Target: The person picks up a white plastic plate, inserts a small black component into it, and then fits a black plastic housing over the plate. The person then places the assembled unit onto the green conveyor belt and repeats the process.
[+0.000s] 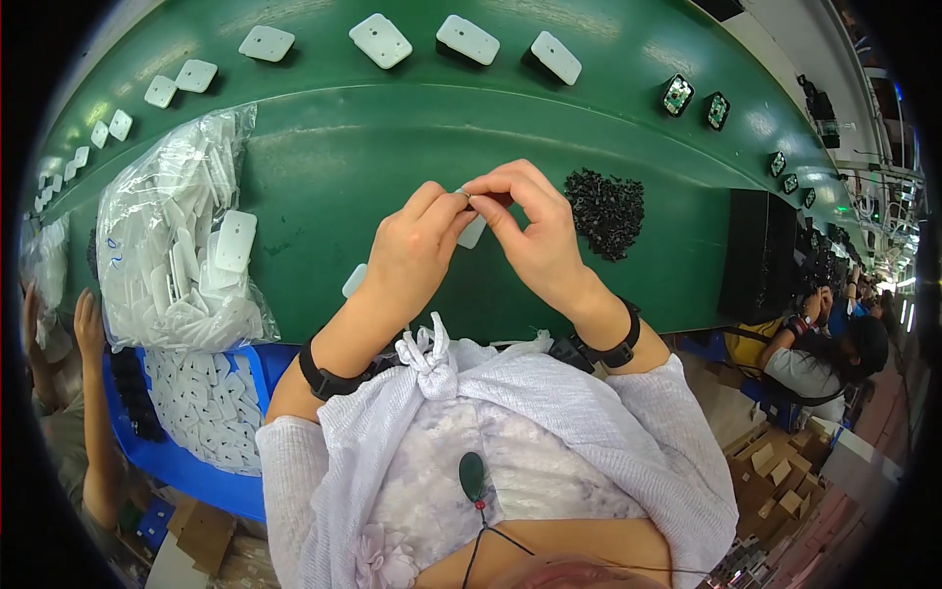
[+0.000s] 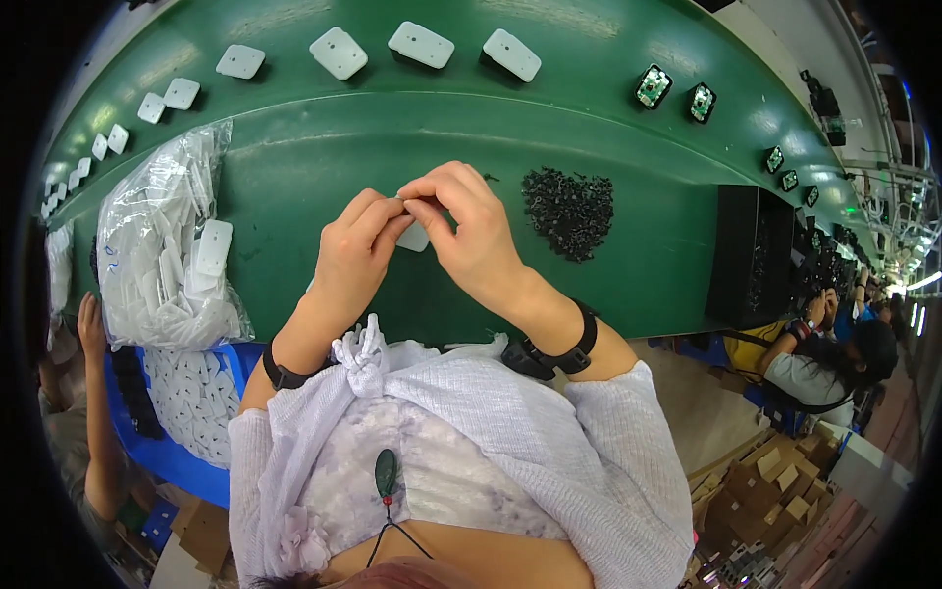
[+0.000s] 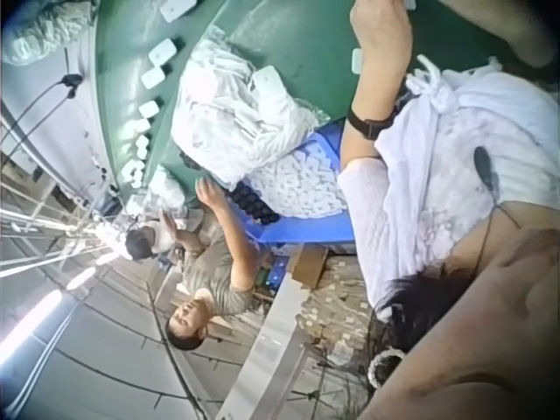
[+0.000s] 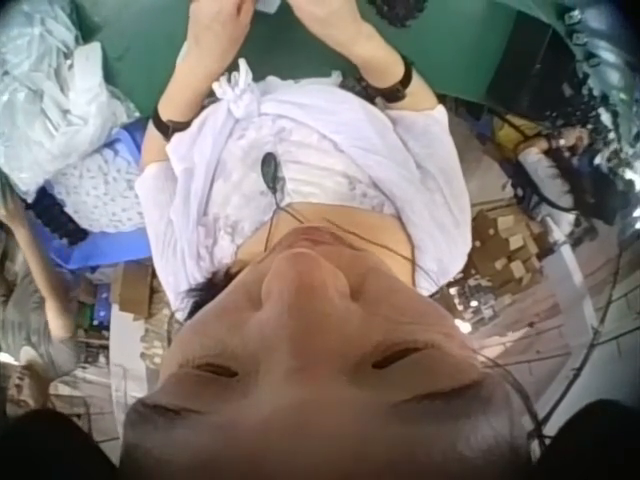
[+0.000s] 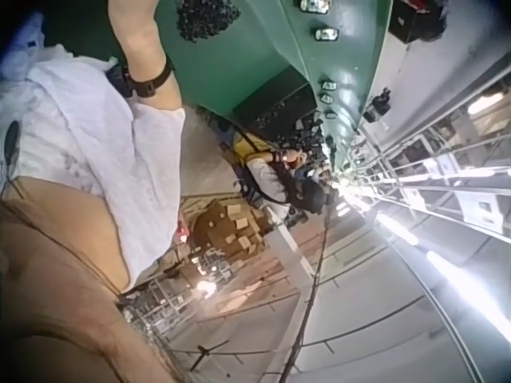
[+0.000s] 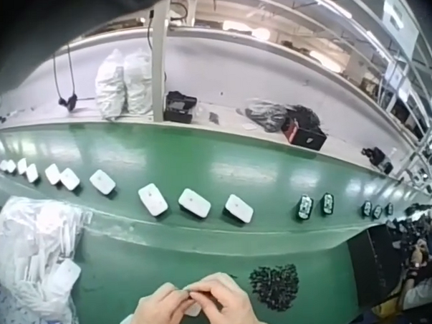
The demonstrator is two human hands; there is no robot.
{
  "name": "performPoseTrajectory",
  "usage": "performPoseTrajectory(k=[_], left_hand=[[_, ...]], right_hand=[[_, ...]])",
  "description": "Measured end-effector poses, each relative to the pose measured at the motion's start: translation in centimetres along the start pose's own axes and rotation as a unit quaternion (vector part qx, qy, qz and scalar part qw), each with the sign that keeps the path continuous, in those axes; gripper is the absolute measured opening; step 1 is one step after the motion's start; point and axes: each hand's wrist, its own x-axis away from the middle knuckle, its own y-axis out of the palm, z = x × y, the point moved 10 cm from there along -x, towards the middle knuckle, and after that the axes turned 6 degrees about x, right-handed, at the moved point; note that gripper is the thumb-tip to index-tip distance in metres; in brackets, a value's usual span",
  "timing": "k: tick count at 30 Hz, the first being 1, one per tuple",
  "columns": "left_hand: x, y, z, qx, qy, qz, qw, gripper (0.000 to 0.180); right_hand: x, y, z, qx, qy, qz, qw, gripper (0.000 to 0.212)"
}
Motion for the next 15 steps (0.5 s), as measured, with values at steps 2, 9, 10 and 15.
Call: performPoseTrajectory(k=[2, 9, 10, 15], left_hand=[[0.0, -0.3, -0.3, 0.036, -0.015, -0.001, 0.999, 0.009], [0.8, 0.5, -2.4, 0.181, -0.171, -0.060, 0.967, 0.019], [1.2, 0.3, -3.6, 0.263, -0.228, -0.014, 0.937, 0.024], [2.2, 0.9, -5.4, 0.364, -0.292, 0.011, 0.884, 0.031]], right_hand=[[-0.2, -0.3, -1.0, 0.075, -0.079, -0.013, 0.994, 0.011], [0.0, -0.3, -1.4, 0.098, -0.104, -0.056, 0.988, 0.009], [0.0, -0.4, -0.7, 0.063, -0.052, -0.057, 0.995, 0.009], [0.7, 0.7, 1.4, -0.012, 0.035, -0.063, 0.997, 0.009]])
